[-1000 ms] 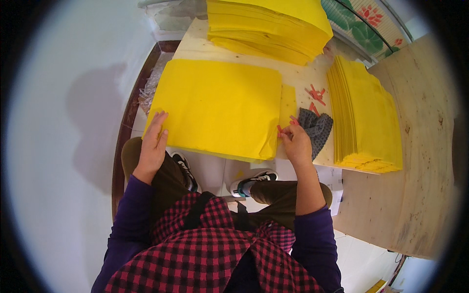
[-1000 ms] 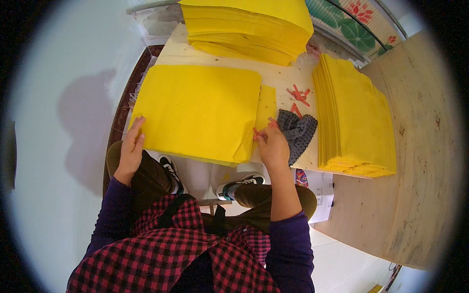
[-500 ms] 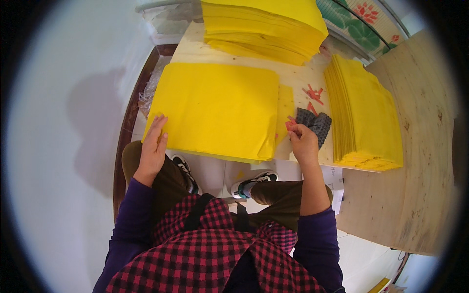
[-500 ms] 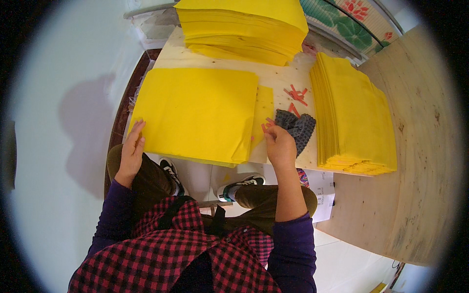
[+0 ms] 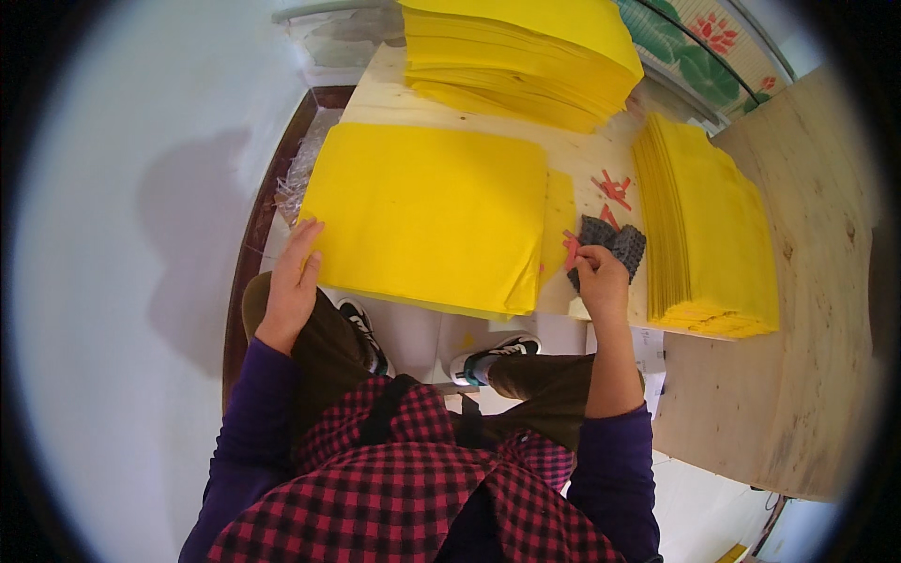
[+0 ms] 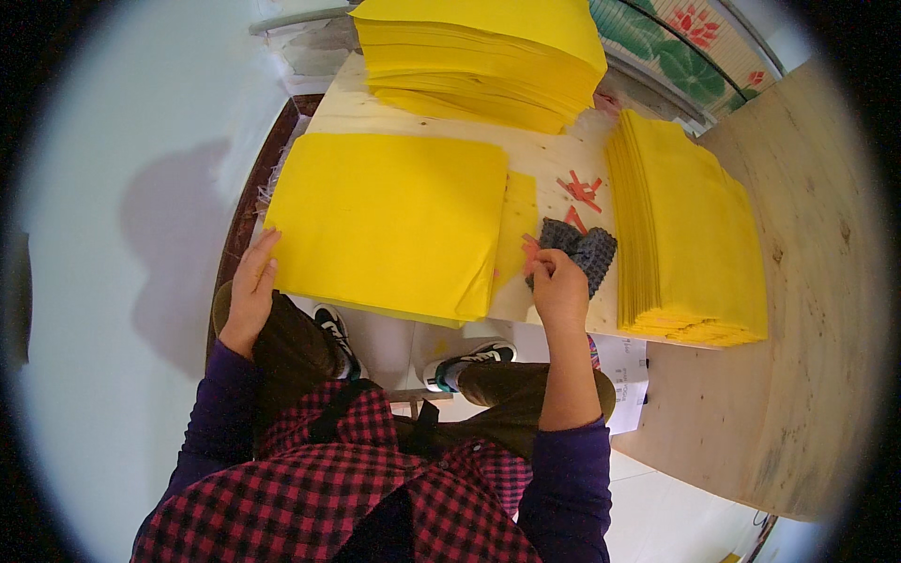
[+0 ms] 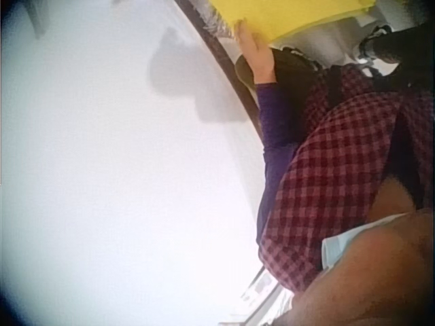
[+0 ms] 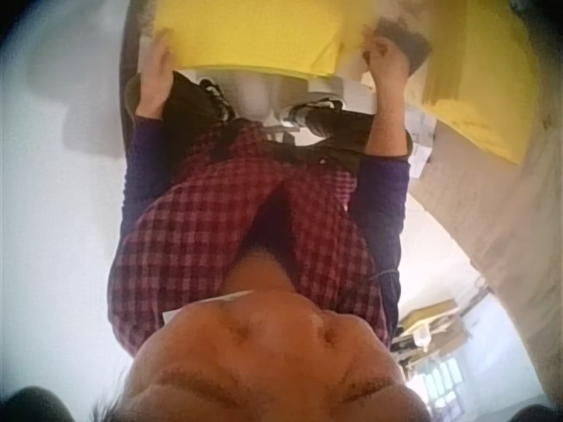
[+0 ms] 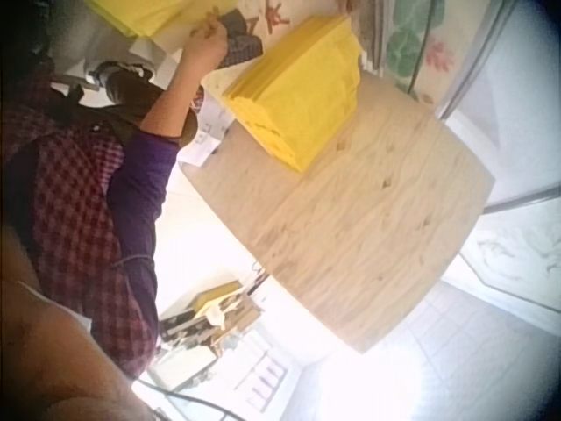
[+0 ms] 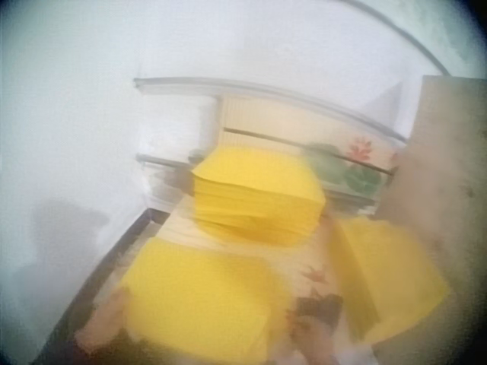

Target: The person folds large yellow sheets by hand on a low table, repeatedly folding each sheet in half and then into thirds, then stacking the folded sheets on the right side of the table.

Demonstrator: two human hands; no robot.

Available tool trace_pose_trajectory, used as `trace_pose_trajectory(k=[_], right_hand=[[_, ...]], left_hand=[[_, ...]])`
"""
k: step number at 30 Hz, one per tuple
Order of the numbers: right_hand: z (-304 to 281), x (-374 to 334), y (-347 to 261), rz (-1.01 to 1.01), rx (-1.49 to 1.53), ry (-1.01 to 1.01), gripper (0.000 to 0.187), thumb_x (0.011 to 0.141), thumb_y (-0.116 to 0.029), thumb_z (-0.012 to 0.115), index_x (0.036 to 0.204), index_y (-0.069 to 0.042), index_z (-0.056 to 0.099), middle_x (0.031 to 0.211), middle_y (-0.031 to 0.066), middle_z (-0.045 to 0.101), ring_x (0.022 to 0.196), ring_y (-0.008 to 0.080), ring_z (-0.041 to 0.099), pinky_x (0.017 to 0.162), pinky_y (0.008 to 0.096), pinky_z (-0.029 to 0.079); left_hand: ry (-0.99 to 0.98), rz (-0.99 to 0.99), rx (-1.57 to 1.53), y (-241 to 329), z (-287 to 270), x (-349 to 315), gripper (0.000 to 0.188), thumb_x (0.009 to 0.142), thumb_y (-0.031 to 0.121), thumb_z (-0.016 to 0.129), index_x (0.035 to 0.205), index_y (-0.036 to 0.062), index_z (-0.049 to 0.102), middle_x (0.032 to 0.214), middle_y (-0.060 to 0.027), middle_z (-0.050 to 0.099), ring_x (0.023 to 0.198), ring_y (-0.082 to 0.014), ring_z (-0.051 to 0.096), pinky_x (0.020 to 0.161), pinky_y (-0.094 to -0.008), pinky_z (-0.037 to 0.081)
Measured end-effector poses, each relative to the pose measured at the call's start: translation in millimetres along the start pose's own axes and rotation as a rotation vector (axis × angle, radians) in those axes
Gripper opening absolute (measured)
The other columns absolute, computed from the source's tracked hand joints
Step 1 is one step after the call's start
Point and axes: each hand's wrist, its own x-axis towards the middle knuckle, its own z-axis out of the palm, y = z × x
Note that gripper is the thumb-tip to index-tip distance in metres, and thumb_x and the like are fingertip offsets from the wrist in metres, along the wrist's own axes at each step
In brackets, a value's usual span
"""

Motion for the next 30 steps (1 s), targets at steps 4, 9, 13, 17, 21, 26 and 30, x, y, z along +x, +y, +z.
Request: trace_pose_trajectory(k=[4, 9, 13, 17, 21, 26, 30], right_hand=[[3, 0, -6, -0.116, 0.062, 0.134, 0.014, 0.085, -0.006, 0.062, 0.097, -0.002, 0.066, 0.089, 0.0164, 0.065, 0.077, 0.0298, 0.064, 0.070, 0.0351, 0.051], [26, 1, -36, -0.282, 0.137, 0.010, 0.013, 0.085, -0.002, 0.061, 0.097, -0.001, 0.065, 0.092, 0.0152, 0.065, 0.078, 0.0263, 0.063, 0.071, 0.0328, 0.051], [42, 7, -57, -0.421, 0.062, -0.105, 0.011, 0.085, -0.001, 0.060, 0.095, 0.001, 0.065, 0.092, 0.0159, 0.065, 0.079, 0.0277, 0.063, 0.072, 0.0332, 0.050], [54, 16, -58, -0.550, -0.023, -0.237, 0.016, 0.083, -0.002, 0.059, 0.098, 0.001, 0.064, 0.098, 0.0185, 0.064, 0.096, 0.0355, 0.059, 0.085, 0.0401, 0.047], [66, 43, -55, -0.522, -0.138, -0.124, 0.021, 0.081, -0.001, 0.059, 0.101, 0.001, 0.063, 0.103, 0.0197, 0.062, 0.101, 0.0382, 0.056, 0.090, 0.0427, 0.044], [54, 53, -56, -0.446, -0.090, -0.139, 0.024, 0.081, -0.002, 0.059, 0.104, 0.002, 0.062, 0.106, 0.0199, 0.061, 0.103, 0.0381, 0.056, 0.091, 0.0407, 0.044], [51, 33, -51, -0.475, -0.043, -0.253, 0.022, 0.083, -0.004, 0.058, 0.104, 0.002, 0.061, 0.107, 0.0203, 0.061, 0.105, 0.0384, 0.054, 0.093, 0.0413, 0.043]], left_hand=[[0.034, 0.007, 0.028, -5, -14, 9, 0.029, 0.092, 0.001, 0.050, 0.120, 0.0015, 0.058, 0.124, -0.0162, 0.057, 0.121, -0.0310, 0.050, 0.104, -0.0364, 0.037], [-0.032, 0.050, 0.034, -9, -21, 28, 0.023, 0.088, -0.002, 0.052, 0.109, 0.0017, 0.060, 0.110, -0.0158, 0.060, 0.109, -0.0323, 0.055, 0.096, -0.0371, 0.042], [-0.136, 0.176, 0.047, -11, -16, 45, 0.017, 0.085, -0.001, 0.054, 0.101, 0.0016, 0.060, 0.104, -0.0161, 0.059, 0.102, -0.0344, 0.055, 0.091, -0.0384, 0.043], [-0.270, 0.168, 0.144, -23, -10, 64, 0.013, 0.086, 0.001, 0.054, 0.098, 0.0013, 0.058, 0.102, -0.0156, 0.057, 0.101, -0.0343, 0.054, 0.091, -0.0393, 0.042], [-0.237, 0.226, 0.250, -42, 4, 100, 0.015, 0.083, 0.001, 0.055, 0.098, 0.0013, 0.059, 0.102, -0.0166, 0.058, 0.101, -0.0365, 0.054, 0.088, -0.0408, 0.044], [-0.256, 0.244, 0.254, -45, 0, 122, 0.016, 0.084, 0.002, 0.054, 0.099, 0.0012, 0.059, 0.103, -0.0162, 0.058, 0.102, -0.0362, 0.054, 0.090, -0.0415, 0.044], [-0.328, 0.239, 0.220, -37, -4, 102, 0.016, 0.085, 0.002, 0.054, 0.100, 0.0008, 0.059, 0.104, -0.0162, 0.058, 0.102, -0.0357, 0.054, 0.091, -0.0419, 0.043]])
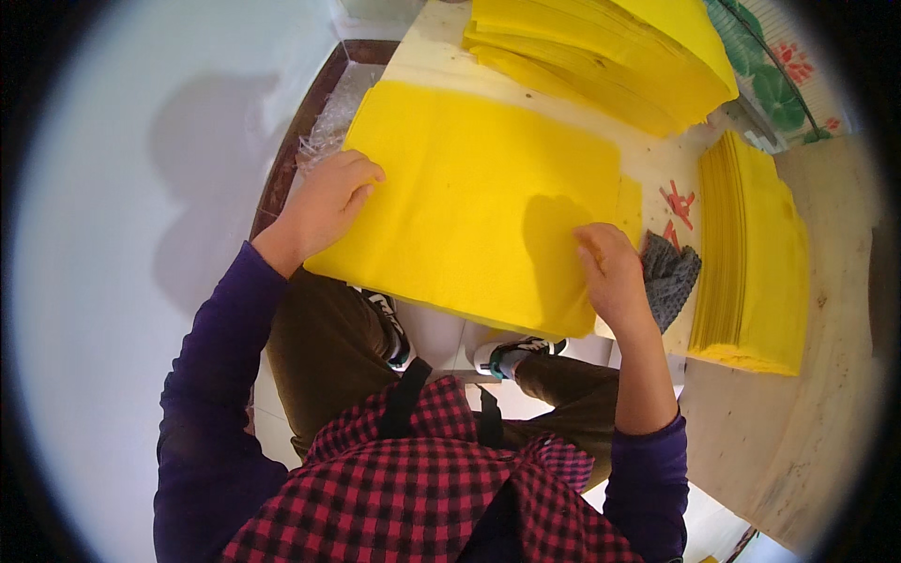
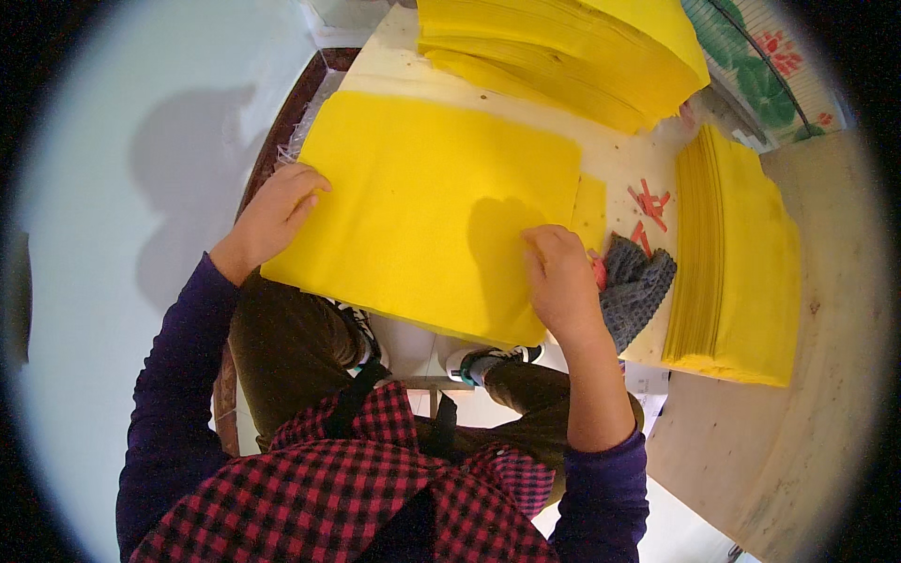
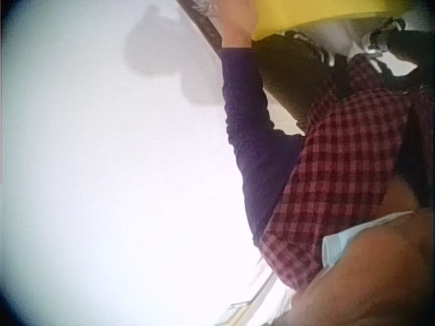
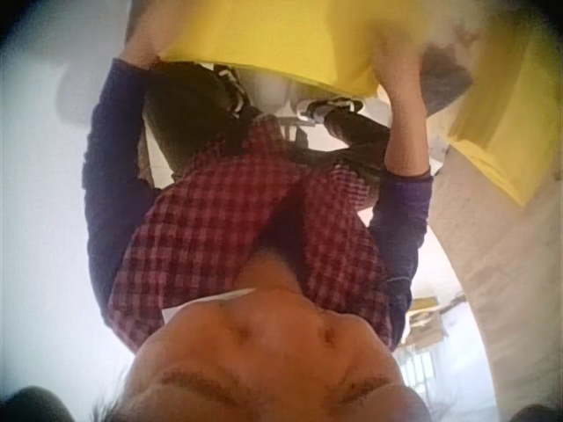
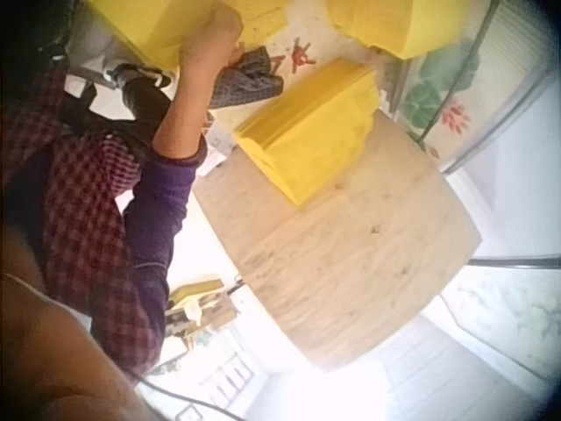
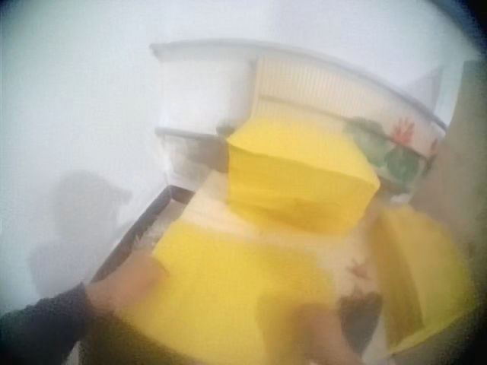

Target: The person folds large yellow sheets by hand on a low table, repeatedly folding each sheet in half and then into thirds, then stacking the folded sheets on the right side of the table.

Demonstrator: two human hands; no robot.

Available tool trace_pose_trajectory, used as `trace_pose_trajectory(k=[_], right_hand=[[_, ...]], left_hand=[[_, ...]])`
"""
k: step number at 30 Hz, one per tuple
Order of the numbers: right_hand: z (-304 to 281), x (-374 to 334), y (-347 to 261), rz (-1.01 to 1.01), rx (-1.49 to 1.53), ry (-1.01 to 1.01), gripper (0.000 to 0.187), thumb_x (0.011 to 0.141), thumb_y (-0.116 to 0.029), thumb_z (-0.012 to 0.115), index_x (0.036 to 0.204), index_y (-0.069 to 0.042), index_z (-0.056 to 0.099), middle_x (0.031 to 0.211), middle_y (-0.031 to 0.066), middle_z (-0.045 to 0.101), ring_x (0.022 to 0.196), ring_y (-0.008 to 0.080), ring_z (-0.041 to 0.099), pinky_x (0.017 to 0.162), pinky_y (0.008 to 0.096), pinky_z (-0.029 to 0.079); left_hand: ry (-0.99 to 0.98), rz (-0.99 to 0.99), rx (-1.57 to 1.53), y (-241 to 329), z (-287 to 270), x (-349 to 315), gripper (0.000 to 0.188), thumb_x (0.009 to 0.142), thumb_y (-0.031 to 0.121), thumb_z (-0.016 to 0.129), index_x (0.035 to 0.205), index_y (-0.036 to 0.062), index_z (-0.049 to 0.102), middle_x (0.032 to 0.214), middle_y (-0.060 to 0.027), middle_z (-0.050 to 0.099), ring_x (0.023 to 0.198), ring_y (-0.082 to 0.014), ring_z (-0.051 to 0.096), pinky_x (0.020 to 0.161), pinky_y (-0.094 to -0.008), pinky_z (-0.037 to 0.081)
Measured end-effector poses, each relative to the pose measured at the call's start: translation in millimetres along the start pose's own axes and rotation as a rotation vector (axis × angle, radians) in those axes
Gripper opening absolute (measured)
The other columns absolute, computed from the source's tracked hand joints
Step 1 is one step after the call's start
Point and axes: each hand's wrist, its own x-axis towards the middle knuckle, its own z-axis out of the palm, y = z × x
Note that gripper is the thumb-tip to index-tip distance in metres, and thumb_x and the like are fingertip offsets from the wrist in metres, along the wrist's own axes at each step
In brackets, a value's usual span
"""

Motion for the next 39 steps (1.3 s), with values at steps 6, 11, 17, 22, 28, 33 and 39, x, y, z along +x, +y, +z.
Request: trace_pose_trajectory(k=[6, 11, 17, 22, 28, 33, 39], right_hand=[[10, 38, 10, 0.010, -0.072, 0.091, 0.024, 0.083, -0.005, 0.059, 0.105, 0.002, 0.061, 0.107, 0.0208, 0.060, 0.106, 0.0389, 0.053, 0.094, 0.0420, 0.042], [-6, 16, 1, 0.052, 0.026, 0.050, 0.024, 0.083, -0.005, 0.058, 0.106, 0.002, 0.061, 0.108, 0.0210, 0.060, 0.105, 0.0386, 0.054, 0.093, 0.0422, 0.043], [9, 20, 8, -0.019, -0.068, 0.066, 0.022, 0.085, -0.005, 0.056, 0.105, 0.003, 0.061, 0.108, 0.0207, 0.061, 0.103, 0.0374, 0.056, 0.092, 0.0404, 0.044], [4, 42, 15, 0.124, 0.013, 0.108, 0.022, 0.087, -0.005, 0.054, 0.106, 0.003, 0.061, 0.109, 0.0195, 0.060, 0.104, 0.0334, 0.057, 0.091, 0.0365, 0.045], [-1, -8, 4, -0.005, 0.061, -0.037, 0.021, 0.090, -0.005, 0.053, 0.107, 0.004, 0.060, 0.104, 0.0185, 0.061, 0.099, 0.0320, 0.059, 0.086, 0.0355, 0.046], [7, 31, 17, 0.058, 0.057, 0.116, 0.019, 0.089, -0.005, 0.054, 0.105, 0.004, 0.061, 0.103, 0.0197, 0.062, 0.099, 0.0336, 0.059, 0.088, 0.0364, 0.046], [-7, -5, 5, 0.039, 0.067, 0.023, 0.020, 0.090, -0.004, 0.054, 0.107, 0.003, 0.060, 0.105, 0.0181, 0.061, 0.101, 0.0303, 0.059, 0.089, 0.0339, 0.046]], left_hand=[[0.024, 0.001, 0.059, -12, 8, 36, 0.019, 0.087, 0.003, 0.053, 0.106, 0.0004, 0.057, 0.109, -0.0170, 0.056, 0.107, -0.0354, 0.052, 0.095, -0.0402, 0.041], [-0.038, -0.011, 0.067, -3, -3, 26, 0.019, 0.086, 0.001, 0.053, 0.105, 0.0005, 0.056, 0.107, -0.0170, 0.056, 0.106, -0.0352, 0.052, 0.095, -0.0404, 0.041], [-0.021, -0.057, 0.055, -4, 8, 22, 0.018, 0.087, 0.001, 0.052, 0.104, 0.0001, 0.055, 0.108, -0.0168, 0.056, 0.107, -0.0348, 0.052, 0.095, -0.0410, 0.041], [0.073, 0.019, 0.065, -13, 3, 38, 0.015, 0.085, 0.003, 0.053, 0.099, 0.0008, 0.058, 0.103, -0.0166, 0.058, 0.102, -0.0365, 0.053, 0.090, -0.0417, 0.043], [0.048, 0.052, 0.033, -5, 1, 0, 0.015, 0.085, 0.003, 0.052, 0.099, 0.0012, 0.058, 0.103, -0.0183, 0.058, 0.101, -0.0369, 0.054, 0.090, -0.0420, 0.044], [0.086, 0.021, 0.067, -18, 4, 28, 0.017, 0.084, 0.001, 0.053, 0.100, 0.0016, 0.058, 0.103, -0.0177, 0.058, 0.100, -0.0363, 0.055, 0.089, -0.0430, 0.043], [-0.017, 0.023, 0.051, -11, -7, 2, 0.020, 0.088, 0.002, 0.050, 0.107, 0.0015, 0.057, 0.111, -0.0165, 0.056, 0.109, -0.0355, 0.051, 0.098, -0.0405, 0.040]])
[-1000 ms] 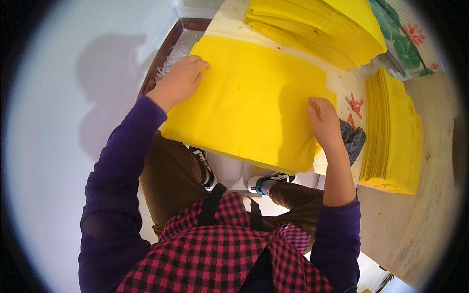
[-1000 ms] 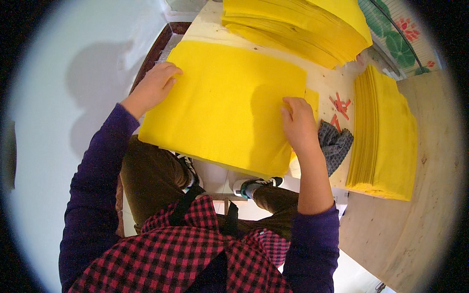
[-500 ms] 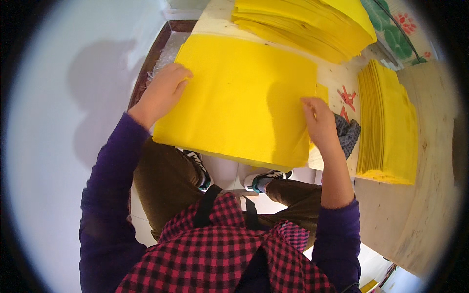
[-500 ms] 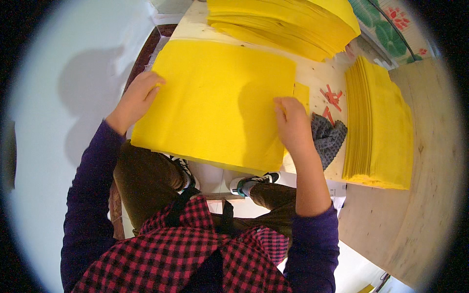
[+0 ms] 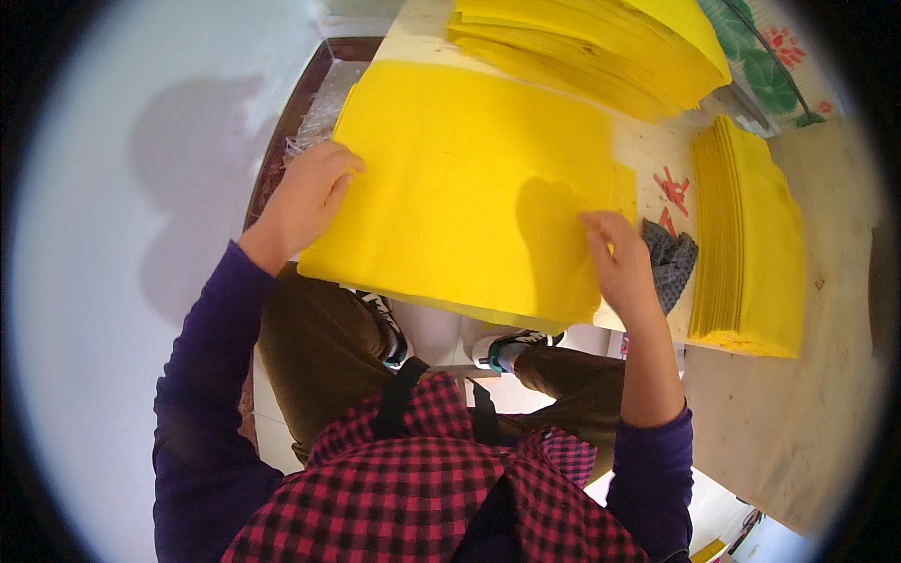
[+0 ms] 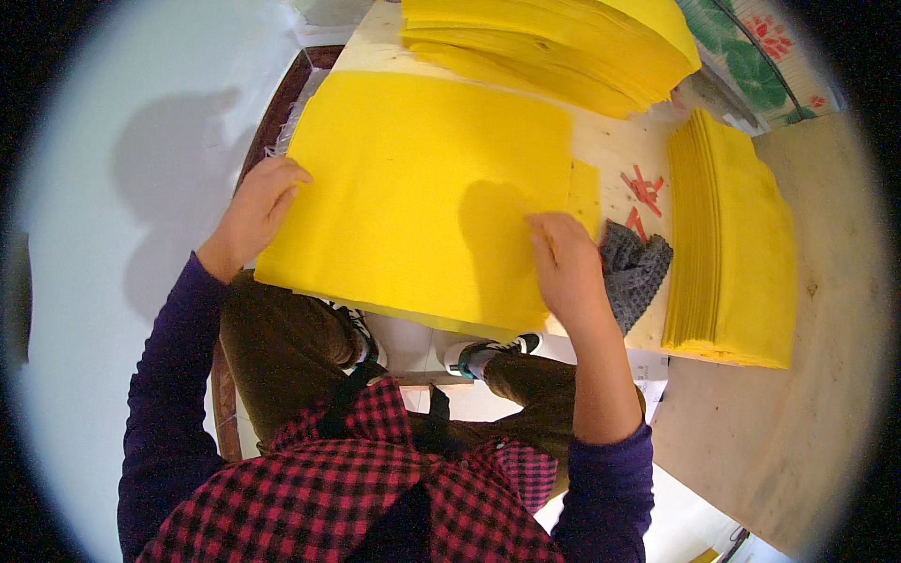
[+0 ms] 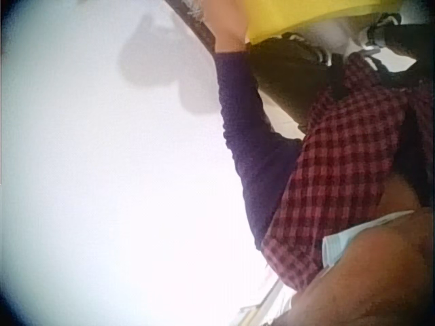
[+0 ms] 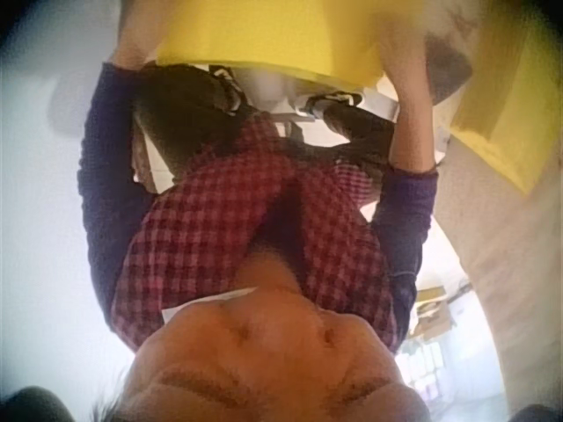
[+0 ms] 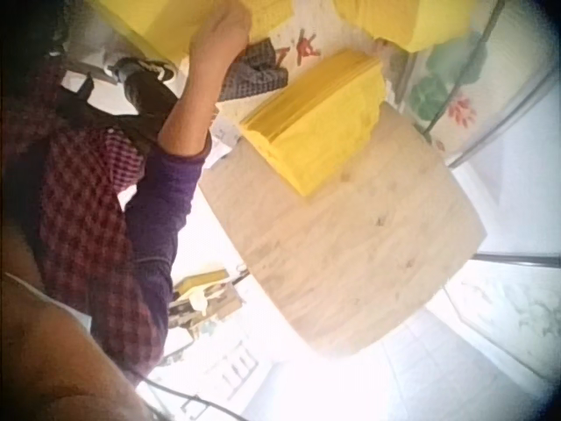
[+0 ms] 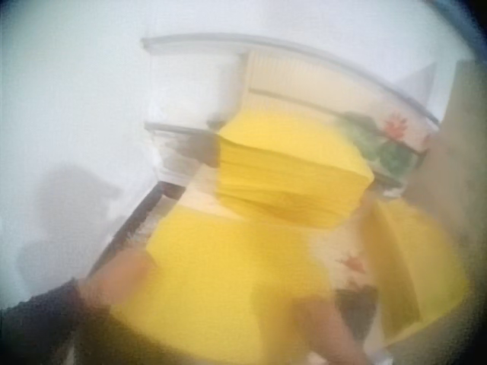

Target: The person folds large yellow sheets by hand on a low table, repeatedly folding each sheet in half and then into thirds, then stacking the folded sheets on the right side of the table.

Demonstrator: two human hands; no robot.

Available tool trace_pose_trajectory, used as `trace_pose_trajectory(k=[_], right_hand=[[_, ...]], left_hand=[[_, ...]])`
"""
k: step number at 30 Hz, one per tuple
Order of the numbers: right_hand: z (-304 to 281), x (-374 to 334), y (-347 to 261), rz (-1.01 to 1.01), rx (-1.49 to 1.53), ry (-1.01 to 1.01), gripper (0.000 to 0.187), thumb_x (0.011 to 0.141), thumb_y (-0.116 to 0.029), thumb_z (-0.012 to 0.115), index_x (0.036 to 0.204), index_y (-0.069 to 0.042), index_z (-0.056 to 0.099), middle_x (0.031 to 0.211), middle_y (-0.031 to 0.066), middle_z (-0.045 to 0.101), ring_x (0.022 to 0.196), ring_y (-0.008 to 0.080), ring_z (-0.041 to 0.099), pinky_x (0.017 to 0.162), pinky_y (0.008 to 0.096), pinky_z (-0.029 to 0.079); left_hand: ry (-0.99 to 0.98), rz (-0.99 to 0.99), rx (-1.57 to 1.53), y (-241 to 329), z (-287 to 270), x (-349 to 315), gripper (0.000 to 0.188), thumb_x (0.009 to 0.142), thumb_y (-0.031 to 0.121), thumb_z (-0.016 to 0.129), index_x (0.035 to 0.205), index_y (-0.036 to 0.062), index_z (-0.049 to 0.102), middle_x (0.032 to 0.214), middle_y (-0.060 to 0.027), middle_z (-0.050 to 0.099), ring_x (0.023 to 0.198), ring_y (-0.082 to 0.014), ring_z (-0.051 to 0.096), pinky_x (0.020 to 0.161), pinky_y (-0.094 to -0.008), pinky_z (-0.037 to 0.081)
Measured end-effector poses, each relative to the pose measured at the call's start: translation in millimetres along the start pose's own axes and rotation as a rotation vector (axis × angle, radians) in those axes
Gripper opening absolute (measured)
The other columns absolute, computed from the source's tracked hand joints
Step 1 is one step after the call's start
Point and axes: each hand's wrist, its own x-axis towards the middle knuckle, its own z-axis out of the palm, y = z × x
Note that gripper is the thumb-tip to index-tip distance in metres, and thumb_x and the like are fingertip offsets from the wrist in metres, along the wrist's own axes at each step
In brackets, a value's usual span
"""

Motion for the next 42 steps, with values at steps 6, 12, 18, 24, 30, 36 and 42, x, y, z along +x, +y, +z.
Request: trace_pose_trajectory(k=[6, 12, 18, 24, 30, 36, 42], right_hand=[[18, 26, 9, -0.023, 0.000, 0.084, 0.018, 0.086, -0.005, 0.056, 0.101, 0.002, 0.062, 0.104, 0.0200, 0.062, 0.101, 0.0376, 0.058, 0.090, 0.0402, 0.045], [5, 4, -1, 0.006, -0.040, 0.029, 0.020, 0.089, -0.004, 0.054, 0.107, 0.002, 0.061, 0.106, 0.0168, 0.062, 0.103, 0.0297, 0.058, 0.091, 0.0348, 0.045], [13, 16, 0, 0.021, -0.113, 0.023, 0.020, 0.087, -0.004, 0.055, 0.105, 0.002, 0.062, 0.110, 0.0191, 0.061, 0.106, 0.0360, 0.056, 0.093, 0.0394, 0.043], [5, 17, 0, 0.086, -0.115, 0.027, 0.019, 0.092, -0.006, 0.053, 0.107, 0.001, 0.060, 0.107, 0.0147, 0.062, 0.103, 0.0275, 0.059, 0.090, 0.0341, 0.045], [13, 16, 6, -0.051, -0.148, 0.019, 0.018, 0.089, -0.005, 0.054, 0.104, 0.002, 0.061, 0.106, 0.0191, 0.062, 0.104, 0.0352, 0.057, 0.091, 0.0389, 0.045], [14, 10, 1, 0.010, -0.008, 0.022, 0.018, 0.088, -0.004, 0.055, 0.104, 0.001, 0.061, 0.106, 0.0185, 0.062, 0.105, 0.0351, 0.057, 0.092, 0.0381, 0.045], [17, 10, -4, 0.030, -0.050, 0.075, 0.019, 0.087, -0.004, 0.057, 0.105, 0.000, 0.062, 0.110, 0.0189, 0.062, 0.107, 0.0353, 0.057, 0.093, 0.0382, 0.045]], left_hand=[[0.078, 0.007, 0.022, -8, 10, 18, 0.018, 0.088, 0.005, 0.052, 0.104, 0.0023, 0.059, 0.106, -0.0157, 0.059, 0.104, -0.0346, 0.054, 0.093, -0.0420, 0.042], [-0.003, -0.053, -0.025, -9, -3, 2, 0.020, 0.089, 0.002, 0.050, 0.107, 0.0019, 0.059, 0.109, -0.0154, 0.058, 0.107, -0.0343, 0.053, 0.096, -0.0401, 0.040], [0.040, 0.026, -0.083, -14, 4, 2, 0.017, 0.087, 0.000, 0.050, 0.100, 0.0010, 0.060, 0.104, -0.0159, 0.060, 0.104, -0.0346, 0.054, 0.093, -0.0418, 0.042], [0.074, 0.060, -0.050, -26, 0, 7, 0.018, 0.084, -0.001, 0.051, 0.097, 0.0020, 0.063, 0.102, -0.0143, 0.062, 0.100, -0.0335, 0.057, 0.090, -0.0421, 0.044], [0.077, 0.072, -0.113, -21, 2, -4, 0.017, 0.084, -0.001, 0.051, 0.095, 0.0022, 0.064, 0.100, -0.0133, 0.062, 0.100, -0.0326, 0.056, 0.089, -0.0412, 0.045], [0.035, 0.041, -0.111, -16, -7, -10, 0.015, 0.084, -0.001, 0.053, 0.094, 0.0011, 0.063, 0.102, -0.0137, 0.061, 0.101, -0.0330, 0.055, 0.088, -0.0404, 0.044], [-0.048, 0.014, -0.129, -10, -10, -28, 0.019, 0.081, -0.002, 0.057, 0.100, 0.0010, 0.059, 0.104, -0.0123, 0.057, 0.105, -0.0321, 0.051, 0.094, -0.0393, 0.040]])
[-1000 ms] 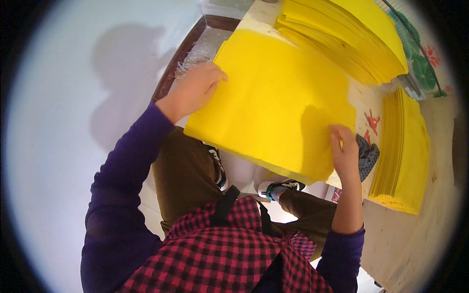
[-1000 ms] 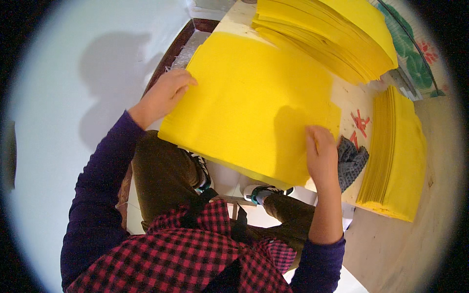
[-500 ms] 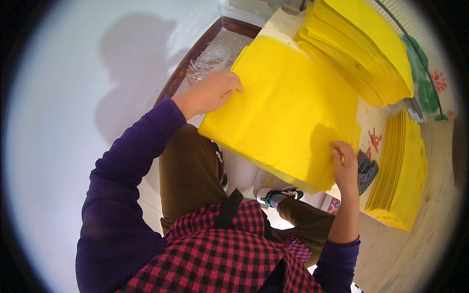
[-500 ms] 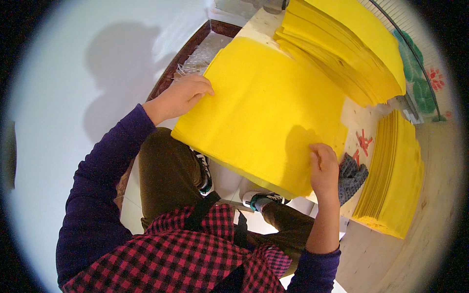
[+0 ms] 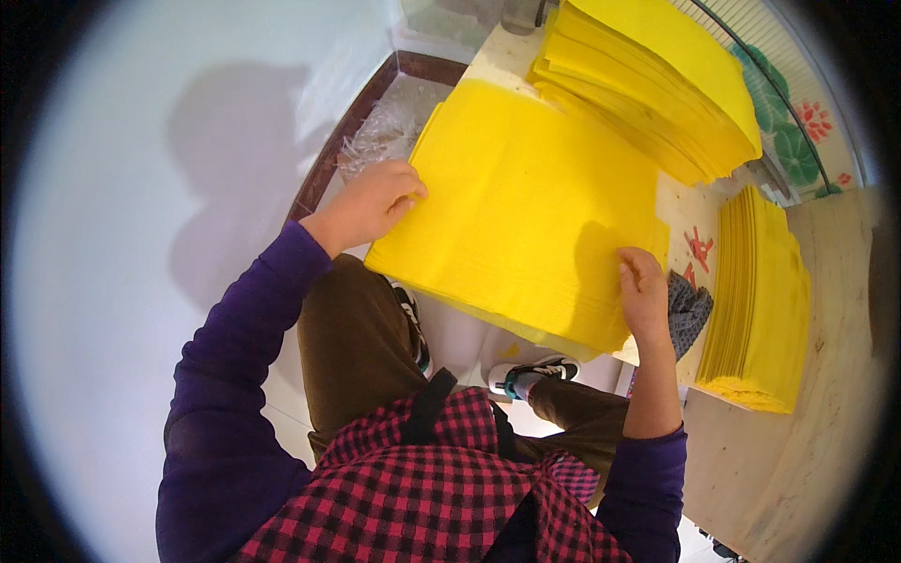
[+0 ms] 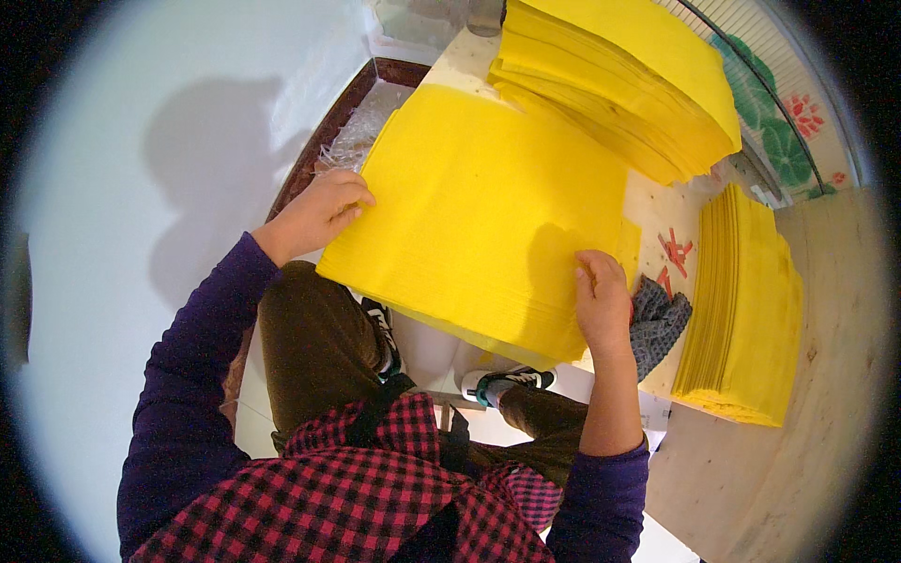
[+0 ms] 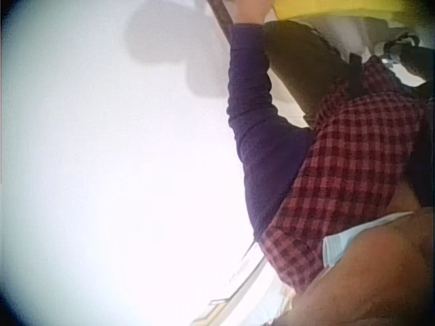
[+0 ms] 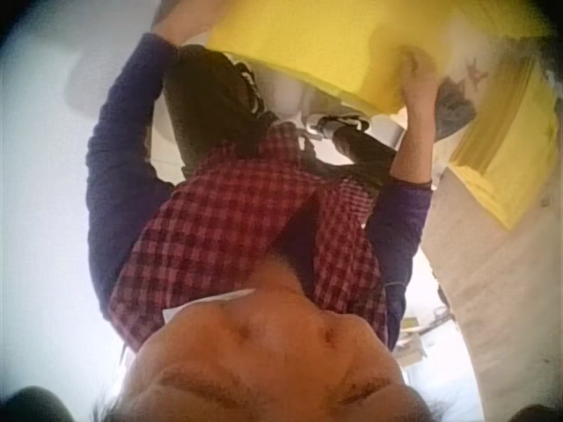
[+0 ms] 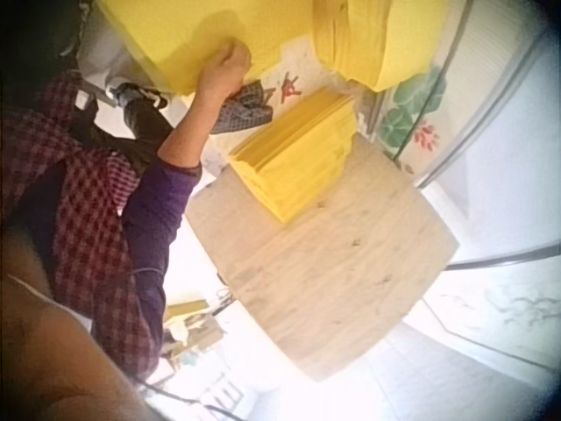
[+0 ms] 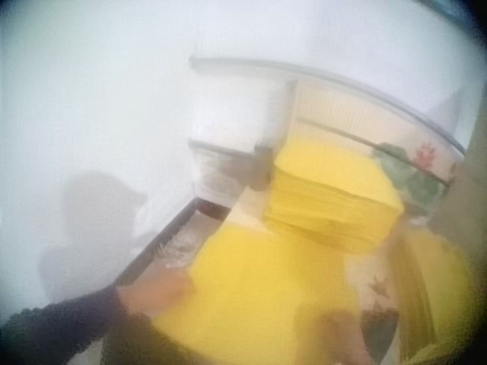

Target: The person folds large yellow sheets by hand on a low table, repeatedly folding each sheet in half and then into thirds, then stacking the folded sheets on the right side of the table.

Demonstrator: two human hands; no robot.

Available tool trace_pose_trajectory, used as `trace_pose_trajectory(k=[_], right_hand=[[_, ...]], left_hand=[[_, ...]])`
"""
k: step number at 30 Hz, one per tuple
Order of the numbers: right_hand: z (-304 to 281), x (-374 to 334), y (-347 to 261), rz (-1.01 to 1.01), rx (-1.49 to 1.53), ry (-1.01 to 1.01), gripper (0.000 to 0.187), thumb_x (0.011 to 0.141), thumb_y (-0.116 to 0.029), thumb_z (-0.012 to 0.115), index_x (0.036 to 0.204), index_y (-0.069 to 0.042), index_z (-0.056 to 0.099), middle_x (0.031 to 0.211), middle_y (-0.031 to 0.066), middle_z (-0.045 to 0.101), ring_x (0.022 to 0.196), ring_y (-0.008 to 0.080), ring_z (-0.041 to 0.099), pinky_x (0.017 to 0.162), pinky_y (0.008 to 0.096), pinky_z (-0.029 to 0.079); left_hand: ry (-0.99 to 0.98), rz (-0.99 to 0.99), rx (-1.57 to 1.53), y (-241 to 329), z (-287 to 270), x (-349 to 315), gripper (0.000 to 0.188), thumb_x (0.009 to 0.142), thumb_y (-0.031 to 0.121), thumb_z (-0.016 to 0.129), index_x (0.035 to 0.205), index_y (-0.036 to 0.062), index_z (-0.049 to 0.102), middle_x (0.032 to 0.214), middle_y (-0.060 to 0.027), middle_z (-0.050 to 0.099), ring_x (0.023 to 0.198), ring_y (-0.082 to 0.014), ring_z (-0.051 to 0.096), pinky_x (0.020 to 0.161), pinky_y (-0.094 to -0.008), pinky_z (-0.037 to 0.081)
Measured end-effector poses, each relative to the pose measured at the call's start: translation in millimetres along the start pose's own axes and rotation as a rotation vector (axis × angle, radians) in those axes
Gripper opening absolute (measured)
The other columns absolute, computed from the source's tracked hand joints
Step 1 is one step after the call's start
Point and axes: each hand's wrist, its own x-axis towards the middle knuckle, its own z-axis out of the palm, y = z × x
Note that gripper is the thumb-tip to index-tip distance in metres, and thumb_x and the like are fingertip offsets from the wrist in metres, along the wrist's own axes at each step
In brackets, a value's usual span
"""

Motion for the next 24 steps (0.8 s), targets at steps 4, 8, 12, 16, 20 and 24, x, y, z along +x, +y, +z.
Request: trace_pose_trajectory(k=[4, 8, 12, 16, 20, 24], right_hand=[[-7, -7, -4, -0.015, -0.007, 0.045, 0.020, 0.088, -0.004, 0.057, 0.106, 0.000, 0.062, 0.114, 0.0185, 0.062, 0.110, 0.0348, 0.056, 0.096, 0.0388, 0.044], [-21, -27, -11, 0.042, 0.046, 0.078, 0.020, 0.088, -0.003, 0.057, 0.107, 0.000, 0.062, 0.115, 0.0178, 0.062, 0.113, 0.0336, 0.056, 0.097, 0.0385, 0.043], [-37, -64, -8, 0.168, 0.116, 0.161, 0.022, 0.087, 0.000, 0.056, 0.108, -0.001, 0.063, 0.111, 0.0165, 0.062, 0.109, 0.0310, 0.058, 0.095, 0.0362, 0.044], [-35, -108, 2, 0.238, 0.230, 0.248, 0.022, 0.091, -0.001, 0.054, 0.111, 0.000, 0.061, 0.105, 0.0062, 0.063, 0.096, 0.0137, 0.058, 0.086, 0.0262, 0.045], [-19, -148, 2, 0.371, 0.377, 0.264, 0.019, 0.092, -0.003, 0.056, 0.110, 0.000, 0.062, 0.101, 0.0039, 0.064, 0.089, 0.0105, 0.057, 0.082, 0.0235, 0.045], [-6, -168, -3, 0.461, 0.481, 0.274, 0.017, 0.093, -0.005, 0.057, 0.108, 0.000, 0.064, 0.098, 0.0032, 0.065, 0.085, 0.0096, 0.058, 0.078, 0.0228, 0.047]], left_hand=[[-0.027, -0.018, -0.007, 5, -4, -8, 0.022, 0.079, 0.003, 0.063, 0.102, 0.0018, 0.060, 0.105, -0.0123, 0.056, 0.106, -0.0323, 0.050, 0.094, -0.0396, 0.040], [0.034, 0.025, 0.006, 10, -4, -12, 0.021, 0.075, 0.007, 0.067, 0.095, 0.0030, 0.062, 0.101, -0.0137, 0.059, 0.101, -0.0348, 0.054, 0.090, -0.0417, 0.043], [0.032, 0.027, 0.052, 18, -7, -9, 0.023, 0.075, 0.007, 0.068, 0.097, 0.0043, 0.063, 0.101, -0.0135, 0.059, 0.101, -0.0347, 0.054, 0.091, -0.0415, 0.042], [0.072, 0.035, 0.082, 44, -7, 6, 0.023, 0.076, 0.006, 0.067, 0.098, 0.0057, 0.063, 0.102, -0.0137, 0.060, 0.102, -0.0344, 0.054, 0.091, -0.0417, 0.042], [0.050, 0.116, -0.058, 86, 12, 38, 0.025, 0.081, 0.006, 0.065, 0.107, 0.0046, 0.062, 0.109, -0.0140, 0.059, 0.109, -0.0329, 0.053, 0.096, -0.0396, 0.041], [0.031, 0.221, -0.168, 143, 61, 71, 0.032, 0.082, 0.010, 0.065, 0.113, 0.0055, 0.060, 0.114, -0.0148, 0.060, 0.109, -0.0350, 0.054, 0.097, -0.0414, 0.042]])
